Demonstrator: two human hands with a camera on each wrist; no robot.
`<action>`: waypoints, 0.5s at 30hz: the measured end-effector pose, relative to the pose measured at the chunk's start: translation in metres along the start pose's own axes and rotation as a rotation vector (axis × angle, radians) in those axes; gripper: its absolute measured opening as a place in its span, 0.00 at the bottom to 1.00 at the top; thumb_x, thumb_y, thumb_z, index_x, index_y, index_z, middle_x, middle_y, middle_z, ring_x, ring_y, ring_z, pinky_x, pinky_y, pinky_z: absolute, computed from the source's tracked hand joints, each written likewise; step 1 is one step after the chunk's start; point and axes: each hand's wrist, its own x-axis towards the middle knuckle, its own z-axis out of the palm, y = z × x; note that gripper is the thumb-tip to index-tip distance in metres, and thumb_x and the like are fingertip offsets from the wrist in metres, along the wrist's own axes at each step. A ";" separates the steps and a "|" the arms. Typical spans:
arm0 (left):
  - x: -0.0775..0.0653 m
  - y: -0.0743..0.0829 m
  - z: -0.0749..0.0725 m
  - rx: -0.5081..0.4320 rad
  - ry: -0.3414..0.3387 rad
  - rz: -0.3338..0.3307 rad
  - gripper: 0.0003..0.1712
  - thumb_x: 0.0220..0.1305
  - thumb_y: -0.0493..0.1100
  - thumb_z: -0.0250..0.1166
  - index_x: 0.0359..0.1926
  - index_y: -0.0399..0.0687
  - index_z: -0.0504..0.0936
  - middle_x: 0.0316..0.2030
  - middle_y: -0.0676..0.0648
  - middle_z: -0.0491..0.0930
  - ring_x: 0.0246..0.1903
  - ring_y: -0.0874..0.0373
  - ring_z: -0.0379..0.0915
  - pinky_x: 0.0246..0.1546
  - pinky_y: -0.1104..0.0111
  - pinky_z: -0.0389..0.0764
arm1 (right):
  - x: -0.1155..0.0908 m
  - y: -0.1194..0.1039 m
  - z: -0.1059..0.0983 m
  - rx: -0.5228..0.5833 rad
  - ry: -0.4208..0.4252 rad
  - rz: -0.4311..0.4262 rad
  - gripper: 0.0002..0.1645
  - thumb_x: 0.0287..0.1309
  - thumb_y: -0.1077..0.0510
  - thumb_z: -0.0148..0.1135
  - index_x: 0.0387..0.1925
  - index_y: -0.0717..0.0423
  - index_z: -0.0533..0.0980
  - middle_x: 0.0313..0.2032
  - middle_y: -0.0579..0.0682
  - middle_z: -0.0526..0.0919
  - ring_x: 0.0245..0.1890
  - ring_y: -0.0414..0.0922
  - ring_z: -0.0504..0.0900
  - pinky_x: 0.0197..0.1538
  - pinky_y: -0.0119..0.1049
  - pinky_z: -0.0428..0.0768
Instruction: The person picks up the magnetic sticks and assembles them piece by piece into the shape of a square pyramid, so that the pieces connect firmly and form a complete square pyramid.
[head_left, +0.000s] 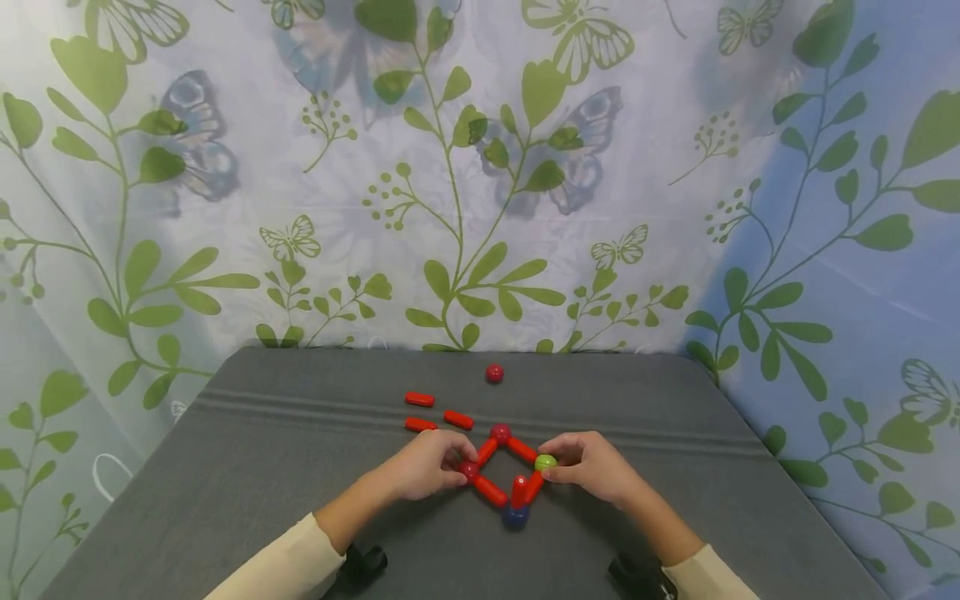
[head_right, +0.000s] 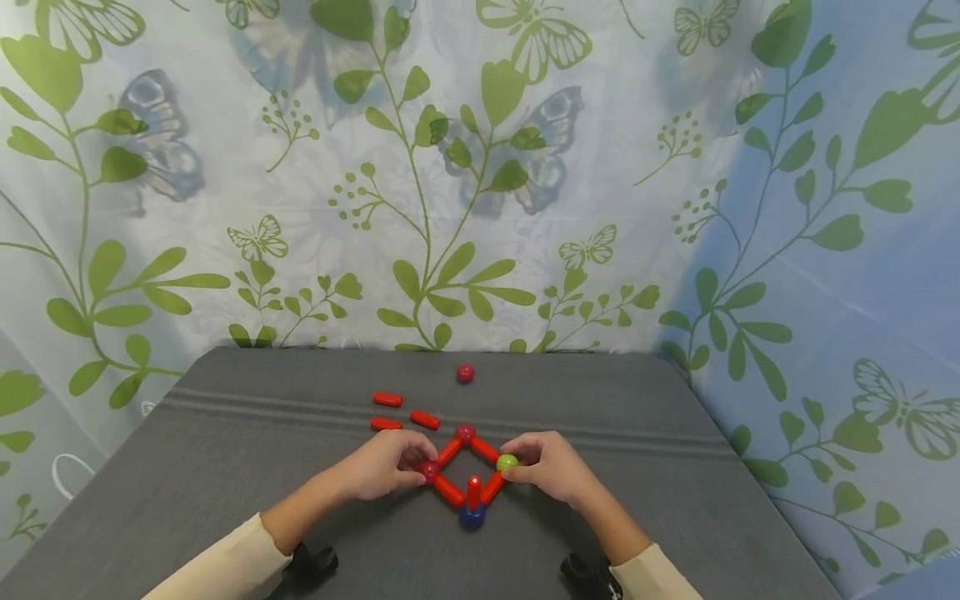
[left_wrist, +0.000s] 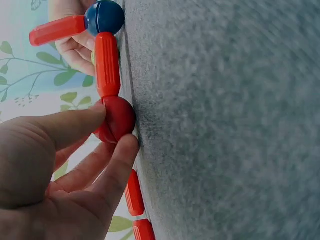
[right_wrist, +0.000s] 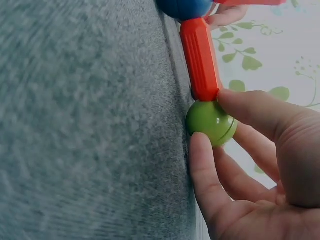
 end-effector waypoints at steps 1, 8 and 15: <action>0.000 0.000 0.000 0.016 0.003 0.009 0.11 0.61 0.34 0.74 0.43 0.49 0.85 0.40 0.53 0.85 0.39 0.62 0.83 0.40 0.72 0.82 | 0.000 0.000 0.000 -0.001 0.000 -0.001 0.22 0.57 0.56 0.76 0.52 0.60 0.84 0.42 0.53 0.89 0.40 0.43 0.84 0.39 0.33 0.84; -0.001 0.000 -0.002 0.034 0.005 0.033 0.12 0.61 0.32 0.73 0.45 0.46 0.85 0.42 0.51 0.85 0.41 0.59 0.84 0.42 0.72 0.84 | -0.001 0.001 0.001 -0.030 0.001 -0.003 0.20 0.56 0.55 0.77 0.50 0.57 0.85 0.42 0.51 0.89 0.39 0.43 0.83 0.38 0.33 0.83; -0.002 -0.007 -0.011 0.015 -0.012 0.039 0.13 0.62 0.32 0.71 0.48 0.45 0.85 0.45 0.49 0.86 0.44 0.54 0.85 0.44 0.71 0.83 | 0.000 -0.001 0.001 -0.044 -0.001 -0.010 0.19 0.55 0.55 0.77 0.49 0.57 0.86 0.42 0.52 0.88 0.38 0.43 0.83 0.36 0.35 0.82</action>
